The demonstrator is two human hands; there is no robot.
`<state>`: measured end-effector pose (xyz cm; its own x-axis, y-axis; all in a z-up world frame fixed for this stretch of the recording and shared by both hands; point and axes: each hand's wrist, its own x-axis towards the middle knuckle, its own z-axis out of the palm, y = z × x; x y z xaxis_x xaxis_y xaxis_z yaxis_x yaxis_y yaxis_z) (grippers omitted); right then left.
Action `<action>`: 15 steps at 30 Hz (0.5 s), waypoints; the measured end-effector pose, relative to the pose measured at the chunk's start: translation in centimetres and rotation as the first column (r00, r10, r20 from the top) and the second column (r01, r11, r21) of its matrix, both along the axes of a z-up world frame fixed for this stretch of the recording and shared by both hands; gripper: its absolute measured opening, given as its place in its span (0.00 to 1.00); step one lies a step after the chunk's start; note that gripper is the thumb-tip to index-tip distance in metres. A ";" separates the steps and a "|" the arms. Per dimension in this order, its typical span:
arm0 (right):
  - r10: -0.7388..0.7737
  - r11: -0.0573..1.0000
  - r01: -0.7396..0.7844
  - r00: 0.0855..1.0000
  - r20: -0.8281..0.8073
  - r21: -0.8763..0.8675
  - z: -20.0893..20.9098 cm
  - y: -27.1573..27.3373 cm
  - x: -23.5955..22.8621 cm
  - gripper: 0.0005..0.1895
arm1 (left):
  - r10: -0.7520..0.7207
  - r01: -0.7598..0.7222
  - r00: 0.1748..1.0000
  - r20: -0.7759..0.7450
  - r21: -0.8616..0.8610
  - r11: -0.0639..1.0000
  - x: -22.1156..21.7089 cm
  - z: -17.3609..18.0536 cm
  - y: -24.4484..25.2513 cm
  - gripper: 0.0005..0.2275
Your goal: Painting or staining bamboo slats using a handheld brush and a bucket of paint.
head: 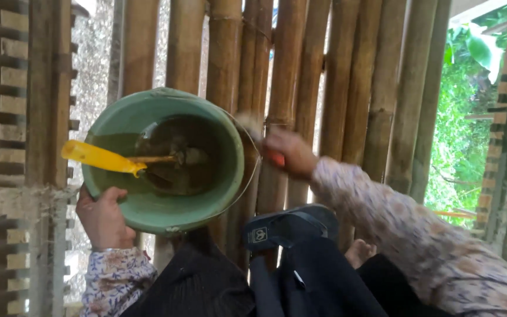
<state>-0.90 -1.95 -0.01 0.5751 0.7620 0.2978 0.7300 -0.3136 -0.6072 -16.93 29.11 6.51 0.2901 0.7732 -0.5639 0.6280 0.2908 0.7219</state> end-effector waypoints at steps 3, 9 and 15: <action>0.062 0.988 -0.097 0.960 -0.273 -0.120 2.0 -0.6 -0.2 0.01 | 0.004 -0.016 0.980 0.199 0.060 0.998 -0.4 -0.6 -0.5 0.25; -0.057 0.997 0.061 0.996 0.075 -0.046 3.1 3.9 12.8 0.06 | 0.133 -0.124 0.990 0.055 -0.143 0.982 1.3 1.5 -0.6 0.17; 0.343 0.935 -0.344 0.939 -0.027 -0.082 -1.8 3.0 10.7 0.08 | 0.244 -0.224 0.966 0.091 -0.183 0.957 1.0 2.2 -1.7 0.18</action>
<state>9.80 1.03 -1.82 0.2770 0.9356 0.2187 0.7950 -0.0953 -0.5991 -15.93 27.39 8.67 0.1809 0.7224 -0.6674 0.4462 0.5445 0.7102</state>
